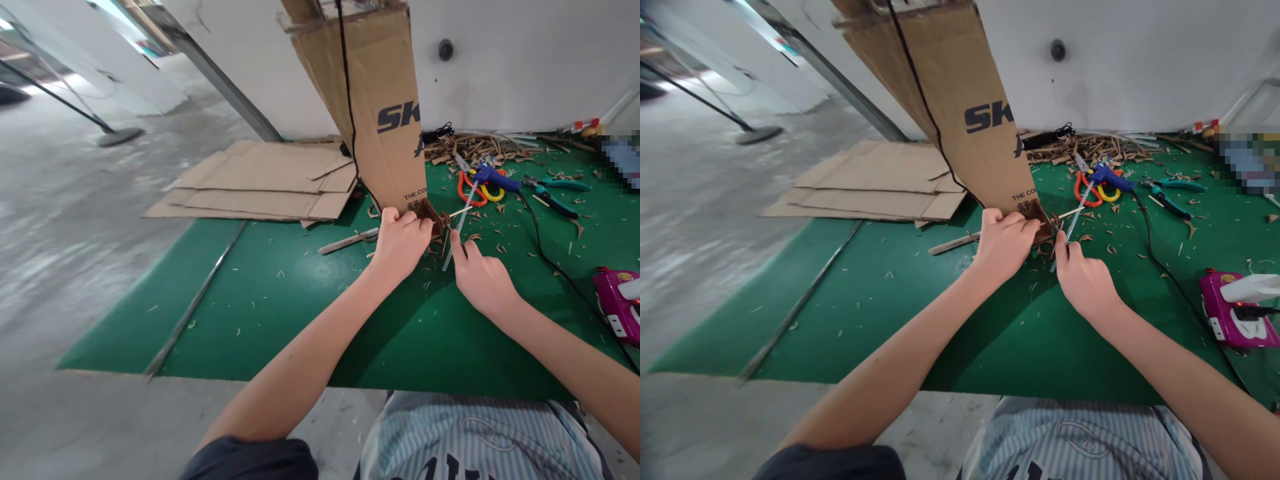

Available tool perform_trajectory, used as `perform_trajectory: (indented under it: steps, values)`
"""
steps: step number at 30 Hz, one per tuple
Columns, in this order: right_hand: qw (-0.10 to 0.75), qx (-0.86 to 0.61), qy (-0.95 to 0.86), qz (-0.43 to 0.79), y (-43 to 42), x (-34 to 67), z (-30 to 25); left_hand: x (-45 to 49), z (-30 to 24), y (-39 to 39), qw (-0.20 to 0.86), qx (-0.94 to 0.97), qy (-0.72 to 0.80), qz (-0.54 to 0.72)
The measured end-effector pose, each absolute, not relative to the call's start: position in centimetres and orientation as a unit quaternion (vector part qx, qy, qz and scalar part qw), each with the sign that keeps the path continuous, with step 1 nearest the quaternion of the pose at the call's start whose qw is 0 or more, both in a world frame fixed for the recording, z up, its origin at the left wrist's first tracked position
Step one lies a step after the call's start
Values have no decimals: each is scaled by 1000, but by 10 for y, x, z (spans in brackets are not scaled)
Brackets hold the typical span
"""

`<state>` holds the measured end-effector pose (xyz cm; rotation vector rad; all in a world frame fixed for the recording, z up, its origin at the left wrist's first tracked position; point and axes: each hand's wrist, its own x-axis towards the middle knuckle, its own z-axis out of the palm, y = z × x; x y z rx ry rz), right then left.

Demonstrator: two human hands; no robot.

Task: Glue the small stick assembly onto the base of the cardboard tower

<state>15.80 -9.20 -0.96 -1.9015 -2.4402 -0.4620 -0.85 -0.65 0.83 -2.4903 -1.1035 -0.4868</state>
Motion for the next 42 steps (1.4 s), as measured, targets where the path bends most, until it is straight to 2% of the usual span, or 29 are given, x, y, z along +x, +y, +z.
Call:
perform_trajectory:
  steps: [9, 22, 28, 42]
  values:
    - [17, -590, -793, -151, -91, 160, -11, -6, 14, -10, 183, -887, -404, -125]
    - [12, -596, -792, -129, -89, 160, -9, -5, 10, -7, 153, -885, -421, -126]
    - [11, -608, -784, -125, -88, 160, -10, -5, 11, -8, 201, -884, -407, -113]
    - [73, -588, -785, -182, -88, 164, -19, -4, 13, -9, 157, -884, -430, -97]
